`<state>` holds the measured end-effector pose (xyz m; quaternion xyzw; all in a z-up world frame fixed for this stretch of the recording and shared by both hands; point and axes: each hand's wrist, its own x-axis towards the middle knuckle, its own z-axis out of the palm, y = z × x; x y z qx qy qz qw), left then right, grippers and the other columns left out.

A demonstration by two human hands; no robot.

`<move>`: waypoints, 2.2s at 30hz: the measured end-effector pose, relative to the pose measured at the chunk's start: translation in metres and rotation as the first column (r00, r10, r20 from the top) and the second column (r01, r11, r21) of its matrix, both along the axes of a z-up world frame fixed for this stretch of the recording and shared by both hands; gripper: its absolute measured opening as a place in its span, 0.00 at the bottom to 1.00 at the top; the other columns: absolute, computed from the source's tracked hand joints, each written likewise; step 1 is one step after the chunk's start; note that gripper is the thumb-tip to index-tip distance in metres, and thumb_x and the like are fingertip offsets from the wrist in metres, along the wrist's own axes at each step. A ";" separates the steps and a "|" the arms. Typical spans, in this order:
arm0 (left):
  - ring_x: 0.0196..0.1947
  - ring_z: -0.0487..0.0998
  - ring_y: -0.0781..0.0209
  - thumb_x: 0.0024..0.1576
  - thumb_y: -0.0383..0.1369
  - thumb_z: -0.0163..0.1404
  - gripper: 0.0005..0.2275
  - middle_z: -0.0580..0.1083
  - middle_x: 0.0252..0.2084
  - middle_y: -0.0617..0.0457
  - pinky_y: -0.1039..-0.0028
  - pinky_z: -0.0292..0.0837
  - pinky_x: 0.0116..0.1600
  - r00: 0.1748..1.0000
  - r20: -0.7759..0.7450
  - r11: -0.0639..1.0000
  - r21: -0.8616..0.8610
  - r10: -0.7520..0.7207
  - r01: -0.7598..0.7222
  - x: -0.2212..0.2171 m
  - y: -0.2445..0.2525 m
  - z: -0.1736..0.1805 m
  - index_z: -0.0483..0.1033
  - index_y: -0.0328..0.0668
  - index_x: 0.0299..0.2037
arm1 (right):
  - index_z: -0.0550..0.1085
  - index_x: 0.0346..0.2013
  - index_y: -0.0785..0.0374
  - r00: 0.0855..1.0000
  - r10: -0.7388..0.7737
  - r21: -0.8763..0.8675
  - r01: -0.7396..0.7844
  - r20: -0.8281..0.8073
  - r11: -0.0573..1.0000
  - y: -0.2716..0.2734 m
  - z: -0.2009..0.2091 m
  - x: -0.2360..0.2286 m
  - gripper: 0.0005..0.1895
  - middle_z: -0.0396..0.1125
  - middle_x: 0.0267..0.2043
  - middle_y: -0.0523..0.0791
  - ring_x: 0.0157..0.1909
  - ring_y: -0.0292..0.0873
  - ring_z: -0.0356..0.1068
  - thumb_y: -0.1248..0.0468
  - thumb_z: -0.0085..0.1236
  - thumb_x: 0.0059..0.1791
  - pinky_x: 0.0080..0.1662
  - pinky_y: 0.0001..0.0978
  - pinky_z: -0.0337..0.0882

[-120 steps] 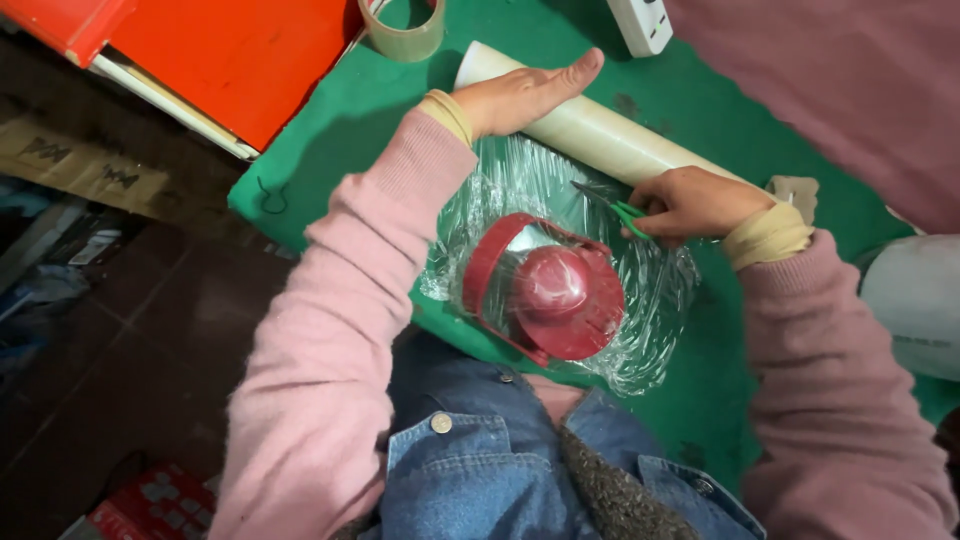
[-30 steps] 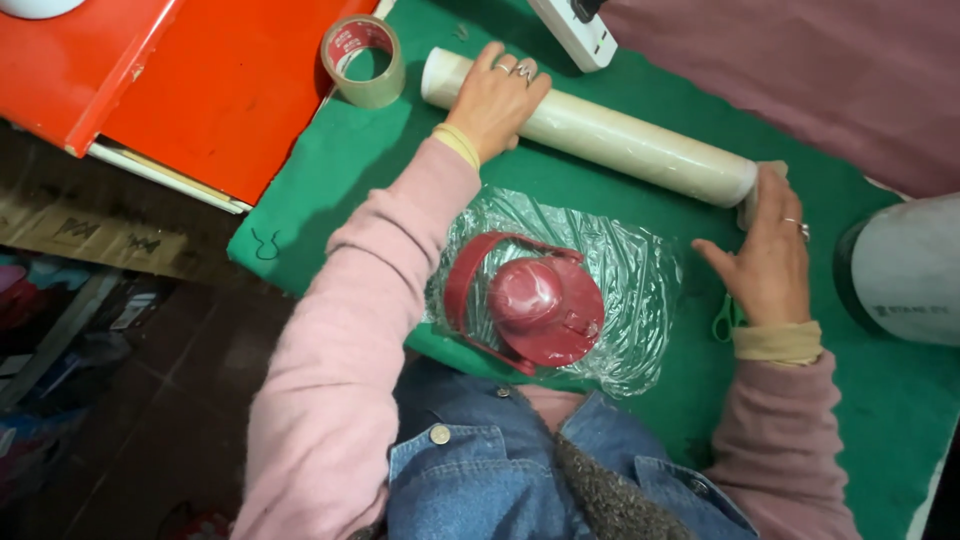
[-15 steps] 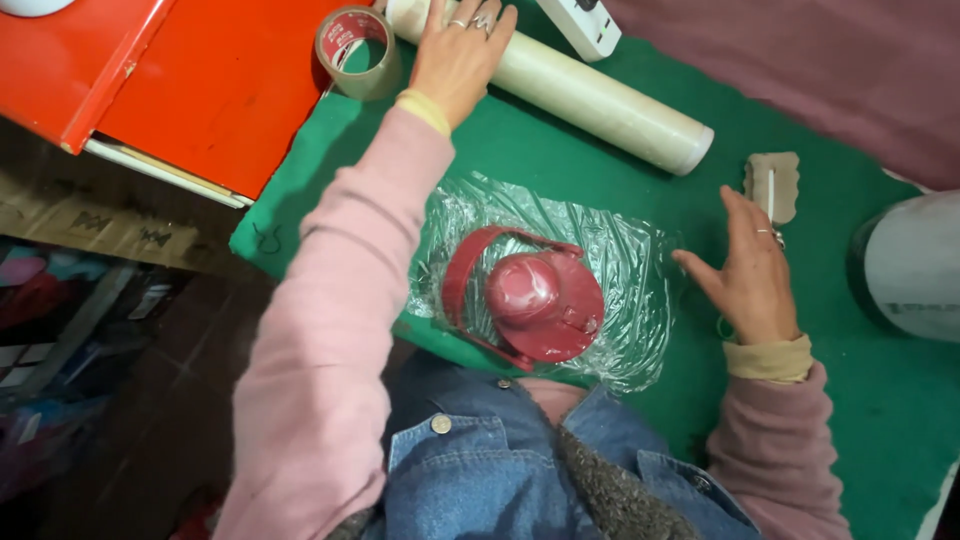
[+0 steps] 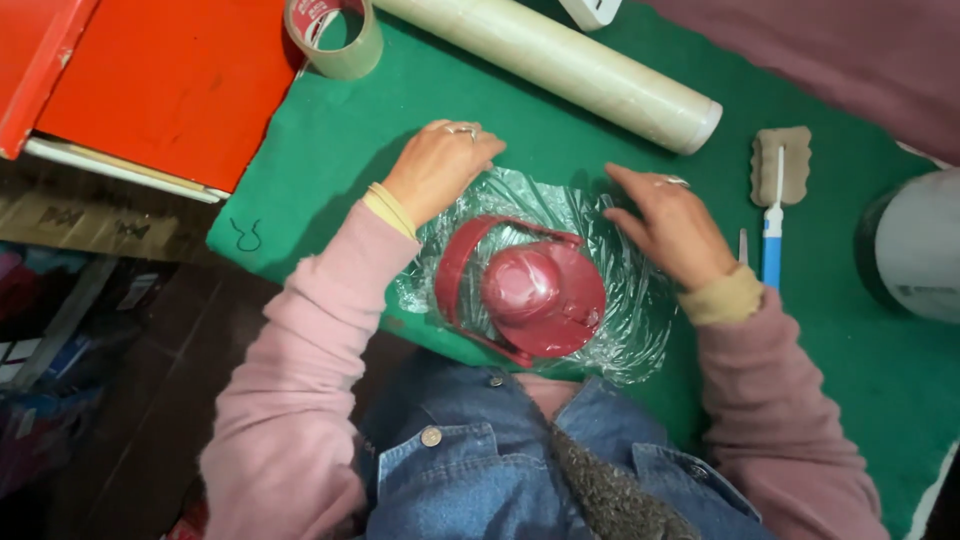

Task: Wrapping a red plastic kettle with plastic wrap.

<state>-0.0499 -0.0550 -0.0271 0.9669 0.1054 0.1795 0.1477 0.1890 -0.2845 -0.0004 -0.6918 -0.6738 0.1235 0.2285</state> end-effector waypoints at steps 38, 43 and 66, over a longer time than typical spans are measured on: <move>0.49 0.75 0.51 0.46 0.34 0.61 0.07 0.76 0.39 0.51 0.59 0.68 0.53 0.988 -0.029 0.988 -0.038 -0.151 0.150 -0.034 -0.018 0.047 0.79 0.41 0.28 | 0.76 0.33 0.61 0.980 0.081 -0.077 -0.068 0.182 0.995 -0.014 0.036 -0.040 0.09 0.70 0.33 0.49 0.41 0.55 0.71 0.65 0.64 0.40 0.45 0.48 0.69; 0.52 0.75 0.53 0.47 0.32 0.61 0.06 0.77 0.40 0.52 0.61 0.68 0.56 0.995 -0.050 0.996 0.003 -0.085 0.086 -0.057 -0.023 0.055 0.78 0.41 0.28 | 0.75 0.34 0.62 0.975 0.048 -0.035 -0.041 0.217 0.999 -0.031 0.040 -0.046 0.07 0.70 0.31 0.49 0.39 0.54 0.71 0.67 0.63 0.42 0.44 0.47 0.69; 0.64 0.68 0.36 0.53 0.37 0.53 0.28 0.74 0.59 0.39 0.52 0.62 0.65 0.945 -0.051 0.901 -0.324 -0.323 0.290 0.035 -0.006 -0.025 0.67 0.38 0.66 | 0.56 0.72 0.62 0.928 -0.080 -0.305 -0.038 -0.365 0.952 0.002 0.034 -0.023 0.48 0.72 0.53 0.50 0.43 0.44 0.73 0.60 0.67 0.41 0.42 0.37 0.75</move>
